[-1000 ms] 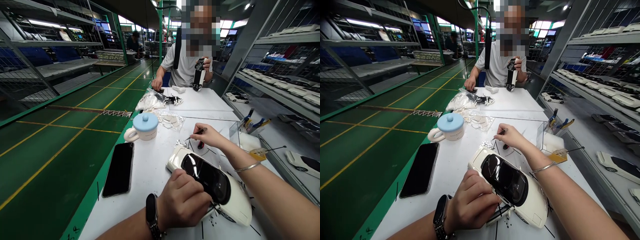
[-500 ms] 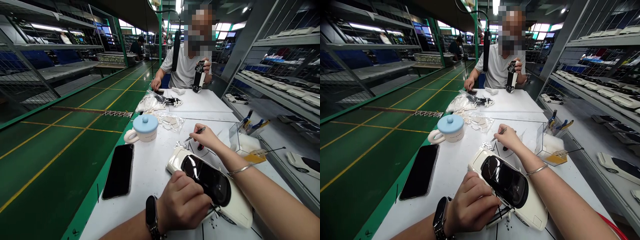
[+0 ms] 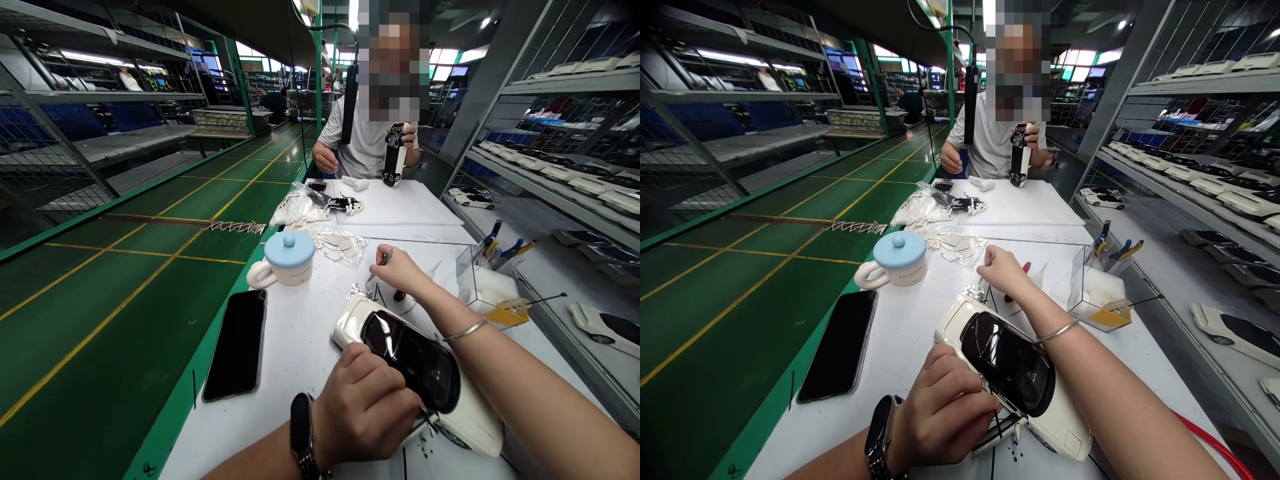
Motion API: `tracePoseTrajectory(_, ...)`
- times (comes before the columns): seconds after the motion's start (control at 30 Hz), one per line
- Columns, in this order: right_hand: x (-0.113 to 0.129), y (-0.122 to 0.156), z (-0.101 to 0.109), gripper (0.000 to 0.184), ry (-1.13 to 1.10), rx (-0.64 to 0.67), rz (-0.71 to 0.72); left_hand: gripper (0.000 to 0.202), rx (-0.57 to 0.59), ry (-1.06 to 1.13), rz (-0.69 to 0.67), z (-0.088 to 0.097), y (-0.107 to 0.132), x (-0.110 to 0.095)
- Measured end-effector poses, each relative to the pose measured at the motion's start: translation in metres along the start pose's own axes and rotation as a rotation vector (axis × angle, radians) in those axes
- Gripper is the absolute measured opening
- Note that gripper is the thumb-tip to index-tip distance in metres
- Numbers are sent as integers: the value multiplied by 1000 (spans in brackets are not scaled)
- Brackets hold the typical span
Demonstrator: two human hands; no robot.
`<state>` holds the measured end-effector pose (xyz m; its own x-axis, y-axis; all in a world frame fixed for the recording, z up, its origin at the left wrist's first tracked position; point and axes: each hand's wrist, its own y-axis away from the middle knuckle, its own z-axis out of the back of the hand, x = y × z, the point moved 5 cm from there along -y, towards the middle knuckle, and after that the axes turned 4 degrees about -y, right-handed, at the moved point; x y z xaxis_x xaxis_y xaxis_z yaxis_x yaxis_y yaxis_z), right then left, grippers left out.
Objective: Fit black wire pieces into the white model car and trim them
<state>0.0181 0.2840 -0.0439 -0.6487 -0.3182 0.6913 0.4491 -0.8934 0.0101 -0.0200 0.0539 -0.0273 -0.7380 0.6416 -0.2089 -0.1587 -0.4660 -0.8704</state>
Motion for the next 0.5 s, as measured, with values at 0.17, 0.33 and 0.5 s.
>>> tracePoseTrajectory(0.17, 11, -5, -3, 17, 45, 9, 36, 9, 8, 3, 3, 0, 1, 0)
tracePoseTrajectory(0.33, 3, -2, 0, 16, -40, -7, 47, 6, 5, 16, 42, -1, 1, -1)
tracePoseTrajectory(0.5, -9, 8, 3, 15, -212, -66, 69, 10, -87, -24, -15, -4, 6, 0)
